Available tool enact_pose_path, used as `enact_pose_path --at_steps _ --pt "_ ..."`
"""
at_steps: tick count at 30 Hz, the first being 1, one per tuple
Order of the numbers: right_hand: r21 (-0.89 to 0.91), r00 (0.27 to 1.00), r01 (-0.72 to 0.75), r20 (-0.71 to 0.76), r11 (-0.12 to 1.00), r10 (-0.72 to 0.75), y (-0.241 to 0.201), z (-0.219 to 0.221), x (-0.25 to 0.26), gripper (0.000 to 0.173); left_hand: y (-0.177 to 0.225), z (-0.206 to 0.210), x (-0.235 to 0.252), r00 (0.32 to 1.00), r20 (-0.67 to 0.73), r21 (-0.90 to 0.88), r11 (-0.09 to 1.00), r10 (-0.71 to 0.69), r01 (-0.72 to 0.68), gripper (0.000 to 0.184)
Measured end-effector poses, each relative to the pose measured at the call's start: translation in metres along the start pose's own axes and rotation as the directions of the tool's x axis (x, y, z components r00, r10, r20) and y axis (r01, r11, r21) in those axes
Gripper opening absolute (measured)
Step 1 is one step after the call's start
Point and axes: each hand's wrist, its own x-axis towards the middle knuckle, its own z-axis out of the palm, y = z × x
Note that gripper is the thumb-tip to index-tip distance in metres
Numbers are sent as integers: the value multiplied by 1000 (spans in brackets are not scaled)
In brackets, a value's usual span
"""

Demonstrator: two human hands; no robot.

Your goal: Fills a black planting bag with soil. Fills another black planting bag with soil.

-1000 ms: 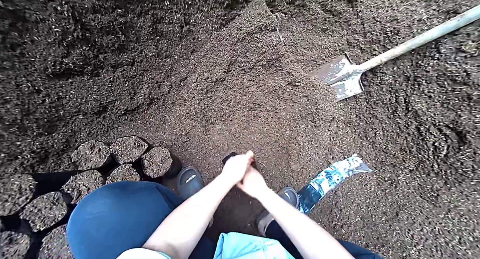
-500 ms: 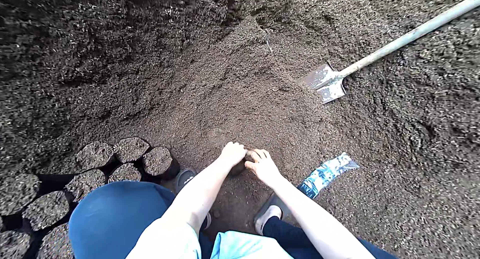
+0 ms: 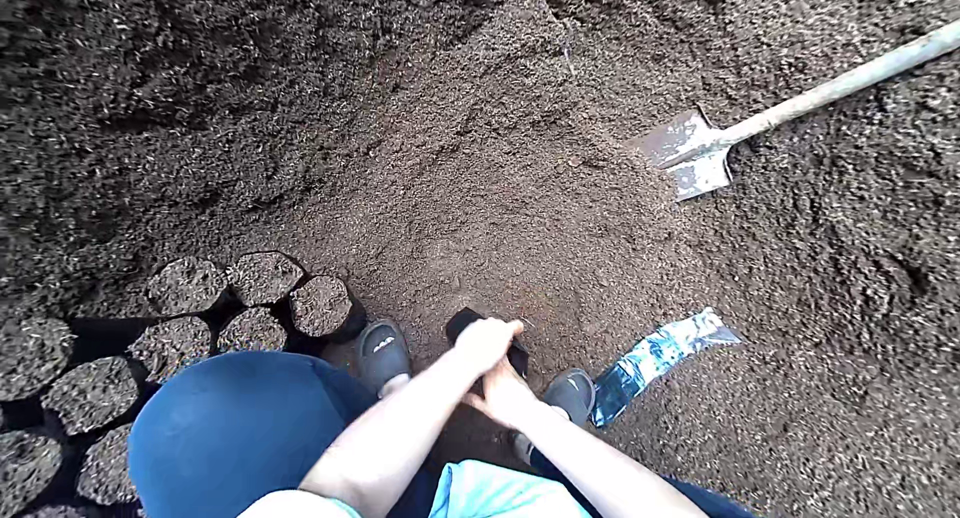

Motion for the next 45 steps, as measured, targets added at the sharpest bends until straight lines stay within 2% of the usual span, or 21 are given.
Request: enact_pose_path --at_steps 6,8,11,12,15,17,19,20,21,22,23,24,25,26,27,30,34,36,40,43,45 --pt "-156 984 -39 168 987 65 1 4 9 65 14 9 4 998 68 -33 999 -6 8 41" --pt "-193 975 -53 201 980 92 2 1 24 65 8 4 9 999 48 -50 999 -8 11 40" --pt "-174 982 -17 185 985 50 12 -17 37 86 -5 -18 10 998 -58 -126 992 -3 -4 38" --pt "-156 991 23 136 987 -1 15 -34 38 85 -11 -31 12 991 -131 -157 987 7 -28 35" --pt "-135 980 185 -48 973 -193 21 -93 26 51 -25 -63 18 945 -326 -242 968 -17 -66 28" --pt "-58 957 226 -175 972 -232 42 -113 21 43 -29 -73 26 919 -390 -234 972 -60 -35 30" --pt "184 899 195 -426 963 -101 79 -104 23 38 -34 -70 35 893 -437 -184 982 -111 32 41" --pt "381 866 108 -489 918 101 98 -94 24 38 -35 -67 38 881 -452 -170 983 -143 73 41" --pt "609 807 4 -470 793 357 120 -80 24 39 -34 -65 39 872 -462 -158 982 -162 99 38" --pt "832 703 -48 -365 552 611 141 -62 23 42 -29 -65 38 875 -456 -129 985 -163 116 33" --pt "978 570 6 -175 209 803 158 -43 23 47 -23 -66 38 890 -432 -94 989 -145 116 27" --pt "979 481 141 59 -144 875 170 -28 21 55 -17 -67 37 913 -390 -55 992 -123 110 26" --pt "865 469 302 231 -400 852 181 -18 18 61 -10 -69 37 937 -331 -19 994 -110 110 26" --pt "719 489 438 313 -539 814 191 -10 19 65 -5 -72 38 955 -273 16 992 -113 122 28" --pt "603 507 532 335 -594 794 200 -5 24 69 -1 -74 40 966 -218 53 987 -136 150 31" --pt "432 536 669 284 -605 795 226 -3 50 81 10 -83 51 969 0 177 954 -246 242 42" --pt "263 570 753 197 -603 797 254 -20 79 95 24 -90 68 945 191 217 950 -265 222 57" --pt "208 572 777 157 -594 805 263 -35 87 99 31 -96 67 958 146 145 963 -248 227 58" --pt "157 572 801 91 -578 816 282 -98 112 81 30 -104 55 963 -78 -50 965 -260 256 64" --pt "155 579 797 77 -583 812 285 -95 117 73 13 -93 63 940 -155 -139 949 -305 285 64" --pt "238 580 775 96 -585 809 278 -94 107 69 8 -91 73 940 -176 -189 947 -292 259 64"
